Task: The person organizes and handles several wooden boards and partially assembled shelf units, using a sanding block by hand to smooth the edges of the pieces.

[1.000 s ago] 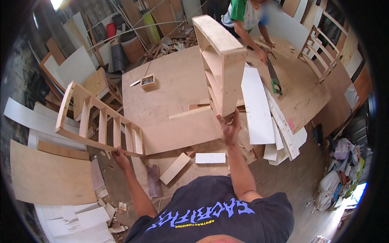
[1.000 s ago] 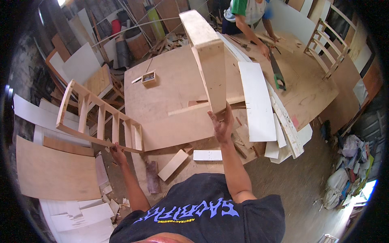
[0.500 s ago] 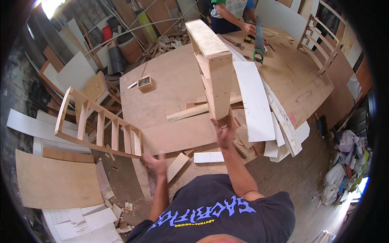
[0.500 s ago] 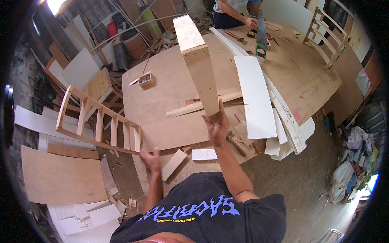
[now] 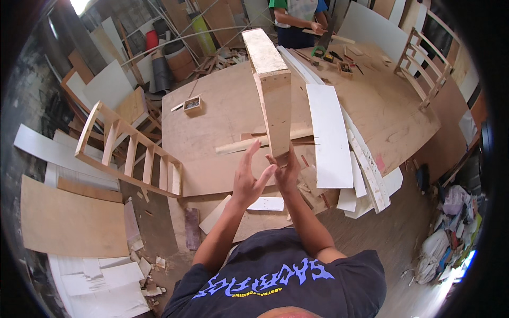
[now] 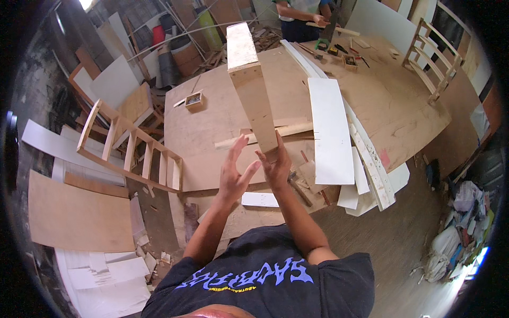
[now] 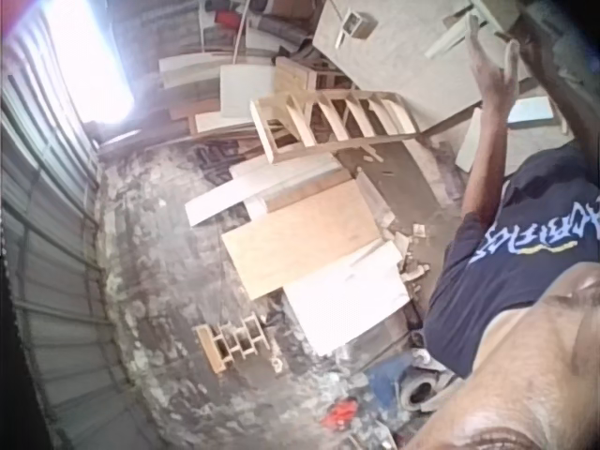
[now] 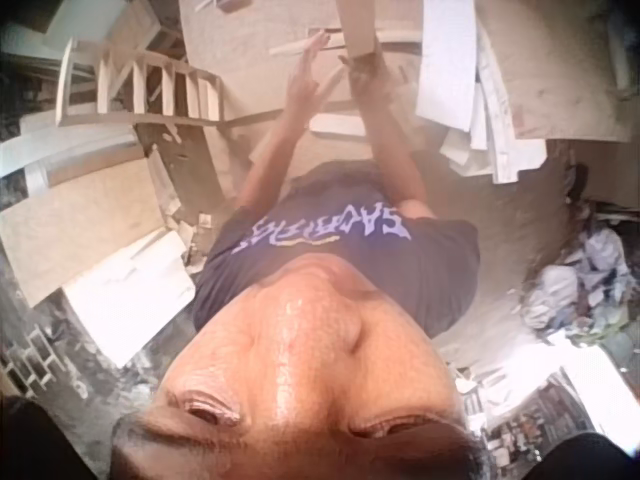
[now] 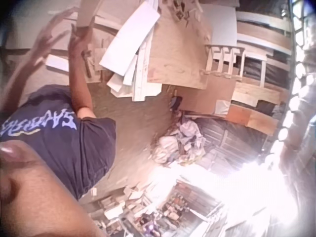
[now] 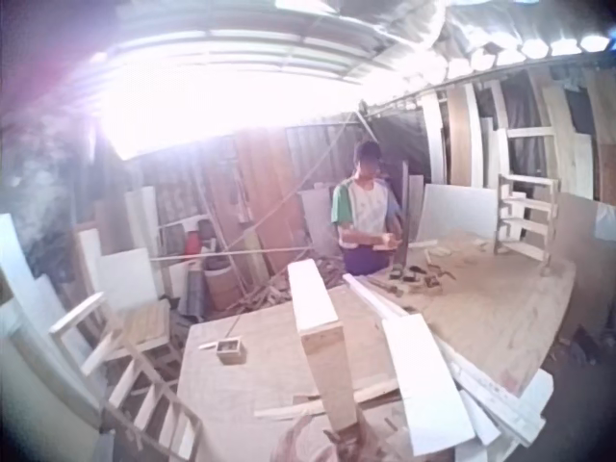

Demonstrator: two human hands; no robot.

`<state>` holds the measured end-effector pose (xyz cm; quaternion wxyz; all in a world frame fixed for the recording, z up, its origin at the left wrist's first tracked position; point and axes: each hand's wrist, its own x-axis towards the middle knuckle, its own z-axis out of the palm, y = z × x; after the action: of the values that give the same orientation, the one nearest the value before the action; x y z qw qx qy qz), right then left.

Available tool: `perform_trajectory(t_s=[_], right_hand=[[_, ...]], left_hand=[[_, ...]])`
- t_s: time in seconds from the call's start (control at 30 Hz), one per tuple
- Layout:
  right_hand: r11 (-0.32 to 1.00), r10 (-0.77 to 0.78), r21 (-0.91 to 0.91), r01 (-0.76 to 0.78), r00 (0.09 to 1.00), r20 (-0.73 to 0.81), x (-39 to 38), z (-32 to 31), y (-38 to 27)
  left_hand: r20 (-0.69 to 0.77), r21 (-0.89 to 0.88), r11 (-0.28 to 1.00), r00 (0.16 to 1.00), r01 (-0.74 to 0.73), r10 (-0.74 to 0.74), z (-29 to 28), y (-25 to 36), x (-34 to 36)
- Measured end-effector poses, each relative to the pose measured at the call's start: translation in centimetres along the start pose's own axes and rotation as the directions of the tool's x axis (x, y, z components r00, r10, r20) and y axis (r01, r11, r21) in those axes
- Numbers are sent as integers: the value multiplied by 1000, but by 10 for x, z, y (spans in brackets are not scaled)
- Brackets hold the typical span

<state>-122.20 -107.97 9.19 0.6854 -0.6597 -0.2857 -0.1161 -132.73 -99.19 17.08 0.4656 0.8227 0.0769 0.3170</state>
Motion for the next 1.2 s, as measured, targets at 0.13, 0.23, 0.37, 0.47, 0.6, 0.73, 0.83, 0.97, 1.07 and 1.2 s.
perform_trajectory(t_s=[0.13,0.23,0.37,0.47,0.6,0.73,0.83,0.97,1.07,1.2], right_hand=[[1000,-21,-21,23,996,81,4,-5,-1],[996,7,-89,6,990,143,-1,-15,10],[991,-55,-116,68,992,114,-12,-4,0],[988,-42,-143,55,995,91,-22,-4,-12],[985,-16,-170,31,996,92,-27,-8,-19],[976,-159,-108,187,962,221,-24,-36,-8],[994,-83,-50,98,967,243,-30,-57,5],[919,344,-312,-243,879,329,-64,-87,80],[683,532,-723,-106,750,393,-97,-109,116],[509,519,-860,43,781,346,-139,-122,127]], left_hand=[[-63,-31,999,998,16,-18,21,13,29],[-139,-92,994,988,59,-71,39,2,27],[-234,-28,999,971,33,-39,43,-2,23],[-266,-166,986,962,16,-61,40,-4,15],[-249,-312,950,963,22,-104,46,-15,8],[-267,-354,935,960,-17,-83,50,-23,-3],[-241,-267,963,970,-42,-24,39,-27,-17],[-191,-296,955,981,-35,-23,37,-20,-20],[-120,-454,890,988,34,-99,40,-26,-18],[45,-599,786,987,150,-153,54,-29,-23]])
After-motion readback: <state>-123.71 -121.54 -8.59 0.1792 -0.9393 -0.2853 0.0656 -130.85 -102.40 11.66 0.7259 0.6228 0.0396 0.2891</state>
